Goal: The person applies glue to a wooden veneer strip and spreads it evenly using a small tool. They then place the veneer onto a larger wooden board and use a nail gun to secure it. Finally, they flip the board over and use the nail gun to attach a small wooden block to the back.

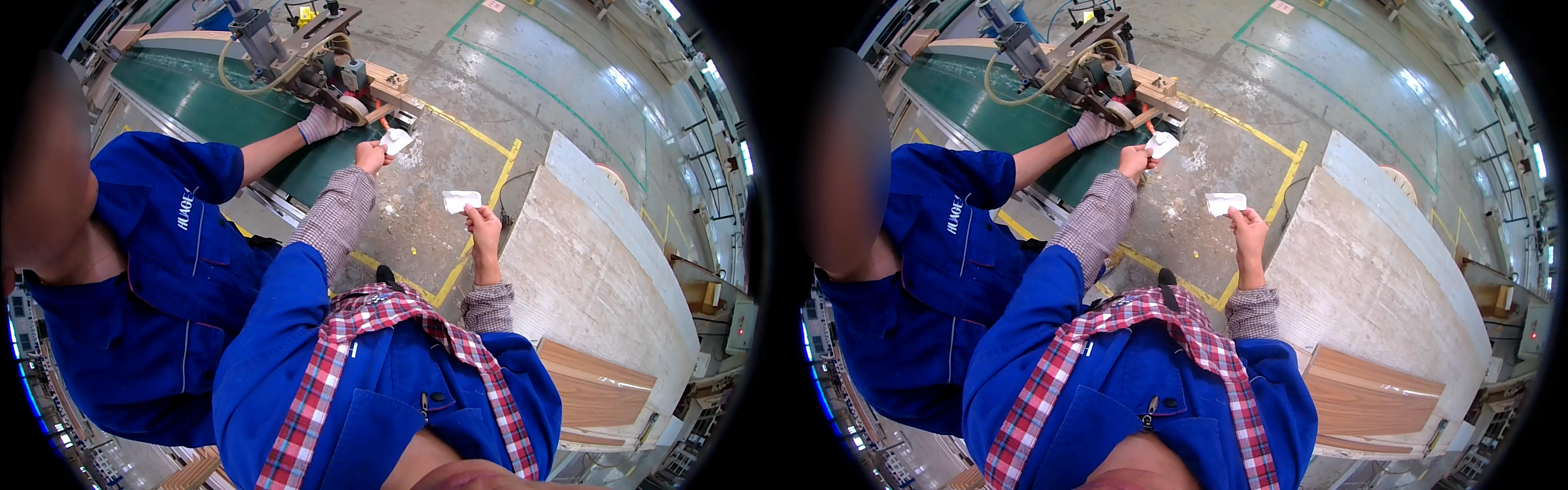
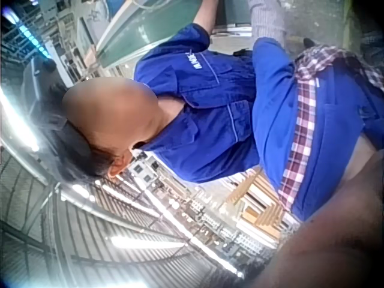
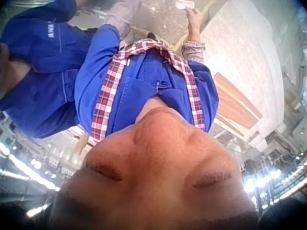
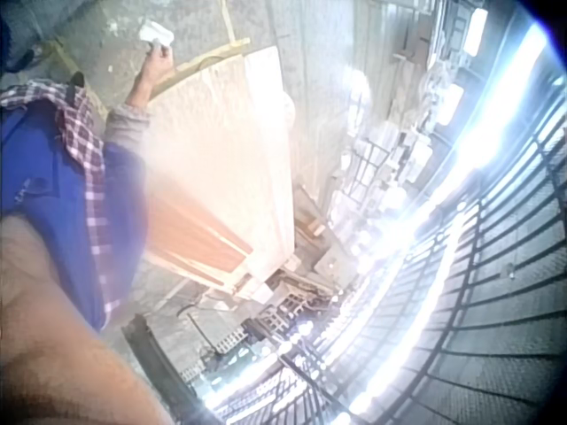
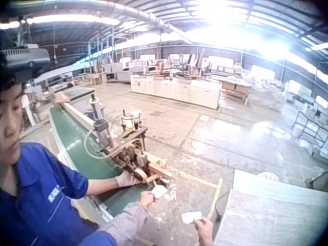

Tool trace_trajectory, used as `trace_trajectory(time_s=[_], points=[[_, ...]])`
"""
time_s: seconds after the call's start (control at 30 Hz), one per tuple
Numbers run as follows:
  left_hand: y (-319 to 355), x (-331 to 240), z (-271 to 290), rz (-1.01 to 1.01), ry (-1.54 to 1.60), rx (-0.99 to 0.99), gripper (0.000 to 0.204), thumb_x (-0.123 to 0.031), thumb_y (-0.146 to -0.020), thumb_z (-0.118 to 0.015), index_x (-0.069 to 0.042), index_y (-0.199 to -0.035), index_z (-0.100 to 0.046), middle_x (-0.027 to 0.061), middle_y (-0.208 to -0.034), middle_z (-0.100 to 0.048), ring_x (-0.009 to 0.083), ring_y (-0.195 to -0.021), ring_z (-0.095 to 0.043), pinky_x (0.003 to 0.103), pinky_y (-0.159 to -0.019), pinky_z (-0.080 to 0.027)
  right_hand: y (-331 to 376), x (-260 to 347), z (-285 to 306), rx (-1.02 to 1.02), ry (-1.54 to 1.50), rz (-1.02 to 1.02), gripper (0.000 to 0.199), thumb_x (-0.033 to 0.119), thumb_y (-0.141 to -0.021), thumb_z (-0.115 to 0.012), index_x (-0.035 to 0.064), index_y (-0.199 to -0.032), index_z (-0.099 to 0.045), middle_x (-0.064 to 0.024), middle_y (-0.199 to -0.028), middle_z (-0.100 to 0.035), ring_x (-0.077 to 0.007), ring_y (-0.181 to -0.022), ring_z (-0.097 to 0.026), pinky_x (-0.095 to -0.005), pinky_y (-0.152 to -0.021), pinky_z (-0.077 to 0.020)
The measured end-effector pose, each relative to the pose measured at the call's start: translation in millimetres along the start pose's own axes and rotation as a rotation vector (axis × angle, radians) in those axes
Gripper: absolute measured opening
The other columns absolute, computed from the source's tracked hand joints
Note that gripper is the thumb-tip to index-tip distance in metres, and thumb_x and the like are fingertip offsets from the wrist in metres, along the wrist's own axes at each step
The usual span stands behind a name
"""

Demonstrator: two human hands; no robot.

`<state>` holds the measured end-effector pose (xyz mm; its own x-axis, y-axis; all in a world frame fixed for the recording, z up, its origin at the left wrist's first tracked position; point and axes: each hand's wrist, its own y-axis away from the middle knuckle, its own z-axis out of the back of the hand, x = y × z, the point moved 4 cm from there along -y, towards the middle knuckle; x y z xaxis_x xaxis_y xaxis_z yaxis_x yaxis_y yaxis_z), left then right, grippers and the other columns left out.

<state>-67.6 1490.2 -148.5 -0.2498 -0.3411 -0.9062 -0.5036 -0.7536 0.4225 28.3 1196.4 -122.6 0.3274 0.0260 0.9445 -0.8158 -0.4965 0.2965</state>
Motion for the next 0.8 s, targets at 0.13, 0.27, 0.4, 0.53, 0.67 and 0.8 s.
trace_trajectory(time_s=[0.13,0.27,0.4,0.53,0.67,0.8], points=[[-4,-8,4,-0.008,-0.059,0.046,0.023,-0.006,-0.085,-0.054,0.009,-0.101,-0.060,0.0098,-0.075,-0.063,0.0118,-0.055,-0.059,0.023,-0.046,-0.045,0,0,3,-0.008,0.004,0.005,0.012,0.014,-0.081,-0.067,0.0037,-0.080,-0.061,-0.0034,-0.073,-0.065,-0.0021,-0.053,-0.047,-0.0163,-0.047,-0.0349],[-22,-7,16,-0.062,-0.154,0.045,0.022,-0.006,-0.083,-0.055,0.008,-0.097,-0.062,0.0081,-0.068,-0.061,0.0119,-0.053,-0.057,0.025,-0.047,-0.045,1,2,-1,-0.003,0.003,-0.002,0.012,0.014,-0.081,-0.066,0.0034,-0.080,-0.061,-0.0037,-0.073,-0.065,-0.0024,-0.053,-0.047,-0.0164,-0.048,-0.0350],[-34,-7,22,-0.077,-0.284,0.103,0.024,-0.007,-0.082,-0.055,0.009,-0.099,-0.063,0.0091,-0.070,-0.062,0.0124,-0.054,-0.058,0.027,-0.049,-0.046,0,-1,-1,-0.002,0.013,0.003,0.011,0.013,-0.082,-0.066,0.0035,-0.080,-0.061,-0.0037,-0.073,-0.065,-0.0026,-0.053,-0.047,-0.0165,-0.048,-0.0352],[-42,-10,24,-0.105,-0.375,0.131,0.025,-0.008,-0.082,-0.056,0.008,-0.100,-0.063,0.0099,-0.072,-0.064,0.0129,-0.055,-0.058,0.027,-0.052,-0.046,1,0,-2,-0.002,0.011,-0.001,0.011,0.013,-0.082,-0.066,0.0036,-0.080,-0.061,-0.0033,-0.073,-0.065,-0.0026,-0.053,-0.047,-0.0165,-0.048,-0.0353],[-44,-8,24,-0.139,-0.424,0.154,0.026,-0.010,-0.082,-0.056,0.007,-0.101,-0.063,0.0098,-0.074,-0.064,0.0143,-0.057,-0.059,0.029,-0.055,-0.047,2,-1,-1,-0.007,0.006,0.003,0.012,0.014,-0.082,-0.066,0.0037,-0.079,-0.062,-0.0026,-0.072,-0.064,-0.0026,-0.053,-0.047,-0.0165,-0.048,-0.0355],[-45,-10,25,-0.170,-0.457,0.131,0.024,-0.010,-0.083,-0.056,0.006,-0.098,-0.064,0.0081,-0.072,-0.063,0.0133,-0.057,-0.057,0.028,-0.054,-0.046,2,-1,1,-0.011,0.004,0.006,0.012,0.015,-0.081,-0.067,0.0038,-0.079,-0.062,-0.0021,-0.071,-0.064,-0.0025,-0.053,-0.047,-0.0168,-0.048,-0.0357]])
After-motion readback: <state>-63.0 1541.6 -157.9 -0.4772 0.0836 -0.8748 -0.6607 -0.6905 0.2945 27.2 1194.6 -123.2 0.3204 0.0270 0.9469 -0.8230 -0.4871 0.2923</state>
